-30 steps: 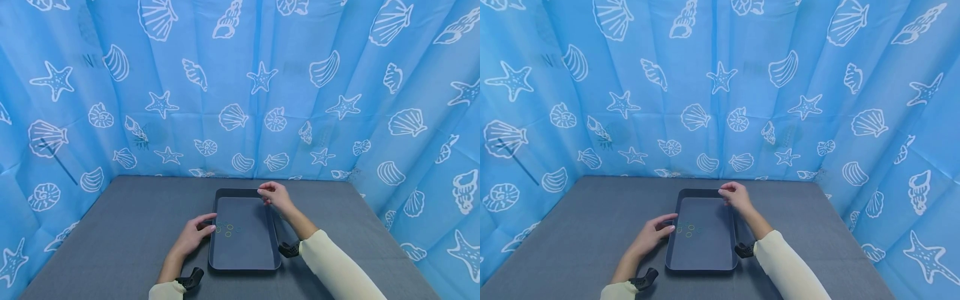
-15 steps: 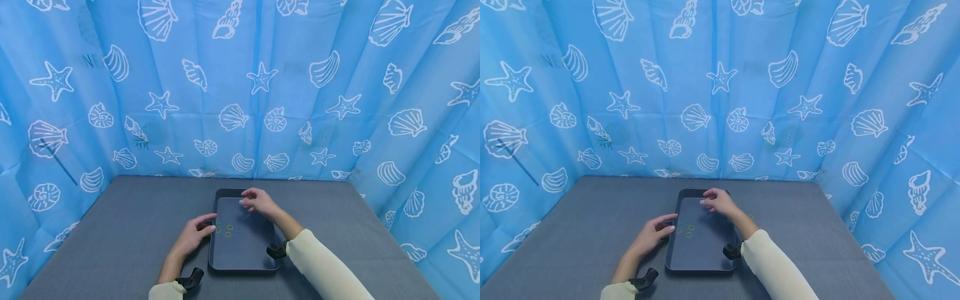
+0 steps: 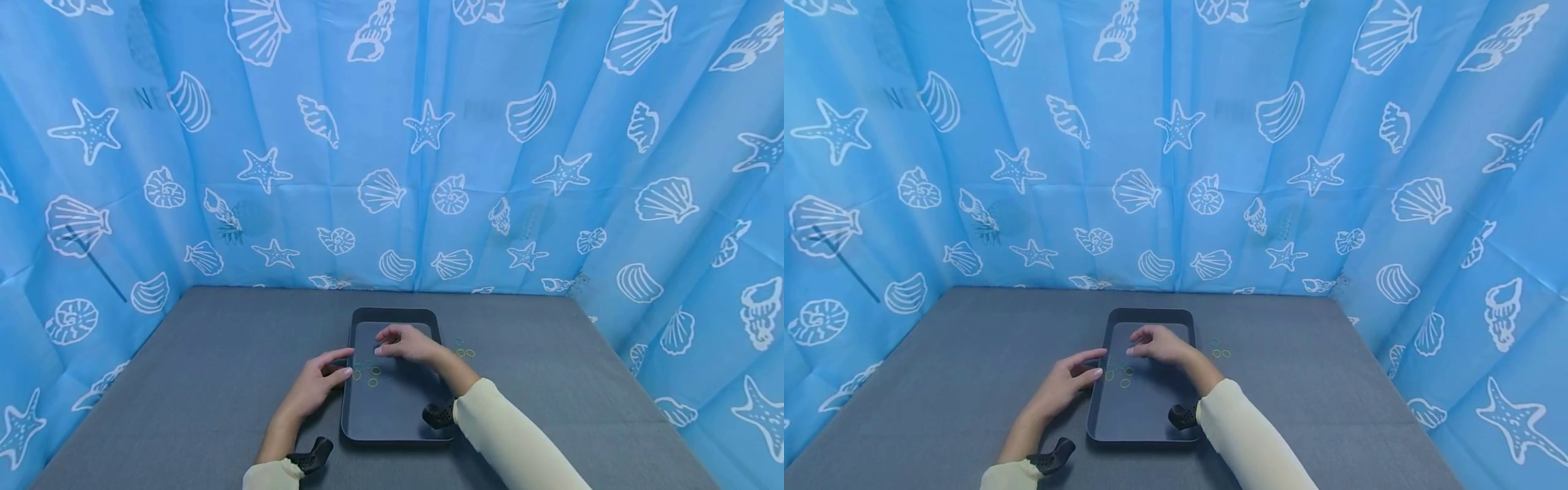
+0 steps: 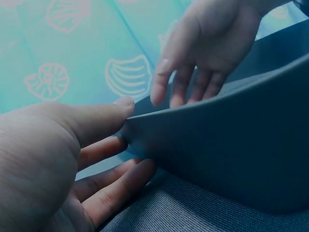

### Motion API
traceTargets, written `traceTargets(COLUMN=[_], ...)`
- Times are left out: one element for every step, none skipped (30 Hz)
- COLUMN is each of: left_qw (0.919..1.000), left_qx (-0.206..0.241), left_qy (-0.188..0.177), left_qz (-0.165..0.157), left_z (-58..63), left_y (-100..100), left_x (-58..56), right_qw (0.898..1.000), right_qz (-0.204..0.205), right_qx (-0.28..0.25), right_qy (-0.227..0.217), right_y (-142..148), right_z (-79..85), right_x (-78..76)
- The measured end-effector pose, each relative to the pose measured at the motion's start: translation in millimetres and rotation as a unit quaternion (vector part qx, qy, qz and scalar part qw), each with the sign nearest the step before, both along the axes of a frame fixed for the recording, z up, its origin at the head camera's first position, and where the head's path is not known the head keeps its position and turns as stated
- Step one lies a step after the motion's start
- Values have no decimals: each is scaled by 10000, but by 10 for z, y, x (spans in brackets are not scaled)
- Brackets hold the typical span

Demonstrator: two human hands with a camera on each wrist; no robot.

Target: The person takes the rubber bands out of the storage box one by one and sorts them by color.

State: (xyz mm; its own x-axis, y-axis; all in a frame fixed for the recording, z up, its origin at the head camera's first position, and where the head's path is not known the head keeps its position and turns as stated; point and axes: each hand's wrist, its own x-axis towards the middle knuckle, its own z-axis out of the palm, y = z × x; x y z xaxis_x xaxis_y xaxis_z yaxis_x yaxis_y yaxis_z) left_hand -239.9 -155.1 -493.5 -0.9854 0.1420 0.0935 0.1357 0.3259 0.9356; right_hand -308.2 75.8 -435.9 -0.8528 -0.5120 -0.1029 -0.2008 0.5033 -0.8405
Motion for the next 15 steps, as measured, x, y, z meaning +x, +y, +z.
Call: traceTargets(left_qw=[10000, 10000, 10000, 10000, 9999, 9999, 9999, 9999, 9999, 9999, 9999, 9999, 9998, 9998, 9998], left_qx=[0, 6, 19, 25, 36, 39, 40, 36, 28, 26, 29, 32, 36, 44, 54], left_qy=[-16, -36, -54, -71, -88, -101, -111, -121, -128, -139, -151, -155, -158, -163, -164], left_qz=[6, 16, 23, 30, 35, 39, 43, 49, 52, 55, 60, 61, 65, 71, 76], left_z=[1, 3, 7, 11, 15, 20, 25, 29, 33, 35, 37, 38, 39, 39, 39], left_y=[0, 0, 0, 2, 4, 6, 8, 10, 11, 12, 12, 14, 16, 17, 19], left_x=[-1, -2, -3, -2, -2, -1, 2, 4, 6, 8, 9, 10, 12, 12, 12], right_qw=[10000, 9999, 9999, 9998, 9997, 9997, 9996, 9995, 9993, 9992, 9989, 9987, 9984, 9981, 9978], right_qz=[38, 64, 69, 66, 60, 53, 47, 43, 61, 77, 99, 117, 154, 174, 201], right_qx=[60, 110, 153, 192, 216, 240, 279, 306, 338, 376, 436, 490, 538, 584, 626], right_qy=[-17, -21, -21, -38, -58, -76, -89, -113, -119, -130, -117, -120, -78, -63, -39], right_y=[-6, -12, -18, -20, -23, -27, -30, -36, -42, -50, -61, -74, -88, -104, -119], right_z=[-12, -24, -30, -36, -42, -49, -55, -60, -65, -73, -81, -88, -96, -100, -109], right_x=[-1, -4, -6, -9, -12, -17, -23, -27, -30, -34, -37, -39, -38, -36, -34])
